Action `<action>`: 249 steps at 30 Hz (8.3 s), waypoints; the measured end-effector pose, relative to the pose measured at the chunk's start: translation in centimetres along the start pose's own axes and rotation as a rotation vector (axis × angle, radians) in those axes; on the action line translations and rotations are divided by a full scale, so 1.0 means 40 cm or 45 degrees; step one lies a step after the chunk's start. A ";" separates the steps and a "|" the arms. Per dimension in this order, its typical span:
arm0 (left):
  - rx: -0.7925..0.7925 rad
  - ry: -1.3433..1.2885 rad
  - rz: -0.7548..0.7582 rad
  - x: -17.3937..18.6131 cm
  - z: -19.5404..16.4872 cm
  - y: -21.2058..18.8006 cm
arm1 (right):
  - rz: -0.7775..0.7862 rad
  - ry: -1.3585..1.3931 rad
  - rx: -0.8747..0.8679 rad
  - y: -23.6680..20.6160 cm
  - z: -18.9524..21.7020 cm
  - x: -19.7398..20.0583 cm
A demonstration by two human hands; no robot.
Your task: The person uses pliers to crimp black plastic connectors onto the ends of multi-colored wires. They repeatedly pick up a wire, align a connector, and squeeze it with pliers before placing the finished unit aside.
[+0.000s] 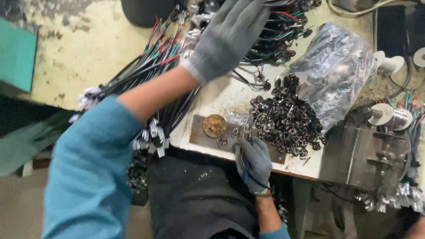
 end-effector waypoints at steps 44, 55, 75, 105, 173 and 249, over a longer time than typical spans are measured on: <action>1.717 -2.244 1.095 0.429 -0.403 -0.638 | 0.065 0.410 -0.214 -0.034 0.081 0.018; 1.643 -1.785 0.841 0.342 -0.435 -0.609 | -0.382 1.175 -0.642 -0.099 0.024 0.011; 1.561 -2.047 0.789 0.318 -0.437 -0.541 | 0.128 0.928 -0.857 -0.171 0.003 -0.021; 1.650 -1.915 0.737 0.332 -0.410 -0.534 | -0.143 0.655 -0.785 -0.205 0.035 -0.044; 1.427 -1.090 0.673 0.271 -0.374 -0.525 | -0.022 0.502 -0.365 -0.206 -0.070 -0.042; 1.283 -0.872 0.627 0.249 -0.392 -0.506 | 0.199 0.411 -0.305 -0.162 -0.054 -0.028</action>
Point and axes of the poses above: each hand's wrist, its own y-axis towards the middle knuckle, its own x-axis out of the back of the hand, z = x × y, the point moved 1 cm from there along y, towards the middle knuckle, and after that the axes turned 10 degrees about y, right-handed, at the moved point
